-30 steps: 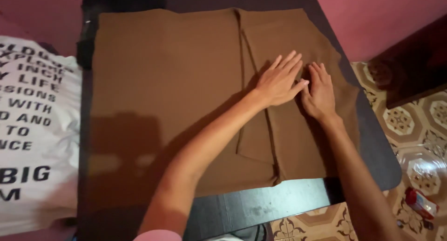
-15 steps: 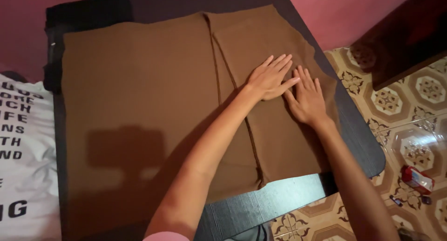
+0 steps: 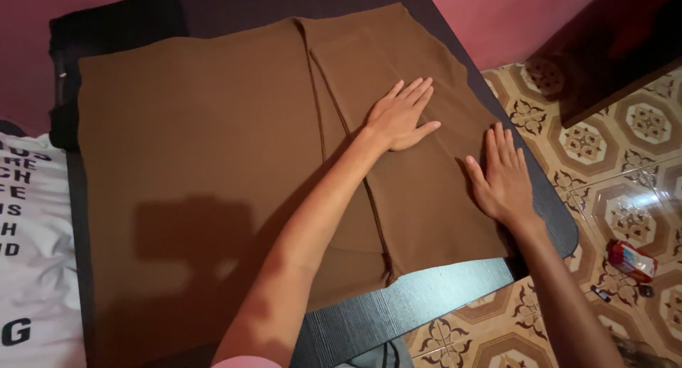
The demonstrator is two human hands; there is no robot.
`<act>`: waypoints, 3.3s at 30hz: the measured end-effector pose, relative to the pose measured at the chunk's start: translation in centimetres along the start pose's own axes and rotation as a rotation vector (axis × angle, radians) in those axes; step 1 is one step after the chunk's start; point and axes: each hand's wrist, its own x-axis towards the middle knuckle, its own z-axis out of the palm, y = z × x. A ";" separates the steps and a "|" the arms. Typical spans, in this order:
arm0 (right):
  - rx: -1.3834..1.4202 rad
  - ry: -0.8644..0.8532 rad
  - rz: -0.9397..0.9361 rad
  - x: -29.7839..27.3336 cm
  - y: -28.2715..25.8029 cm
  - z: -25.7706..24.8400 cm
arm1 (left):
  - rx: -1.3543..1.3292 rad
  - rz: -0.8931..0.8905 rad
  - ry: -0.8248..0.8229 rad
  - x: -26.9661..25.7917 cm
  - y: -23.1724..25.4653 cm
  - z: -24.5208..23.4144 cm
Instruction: Folding a brown shirt on a dark table.
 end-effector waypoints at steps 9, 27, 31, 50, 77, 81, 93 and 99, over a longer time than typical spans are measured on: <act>-0.172 0.096 -0.029 1.6 1.7 1.2 | -0.039 0.019 0.091 -0.3 0.1 0.0; 0.002 0.083 -0.543 1.9 -7.8 3.4 | -0.155 -0.125 0.436 -10.5 -10.3 -4.1; -0.032 0.045 -0.541 2.3 -7.6 3.0 | -0.117 -0.308 0.307 -16.7 -14.1 -5.6; -0.025 0.177 -0.594 2.8 -8.9 1.1 | 0.031 -0.541 0.438 -29.4 -18.8 -9.0; -0.137 0.572 -0.630 14.5 -13.4 4.0 | 0.416 -0.827 0.626 -32.4 -24.0 -8.1; 0.006 0.549 -0.695 18.6 -14.1 4.1 | 0.458 -0.804 0.639 -31.5 -25.8 -8.8; -0.027 0.427 -0.643 28.3 -16.9 6.4 | 0.289 -0.854 0.513 -27.7 -33.7 -9.0; -0.095 0.439 -0.651 30.4 -17.9 6.8 | 0.180 -0.912 0.445 -26.9 -35.4 -9.9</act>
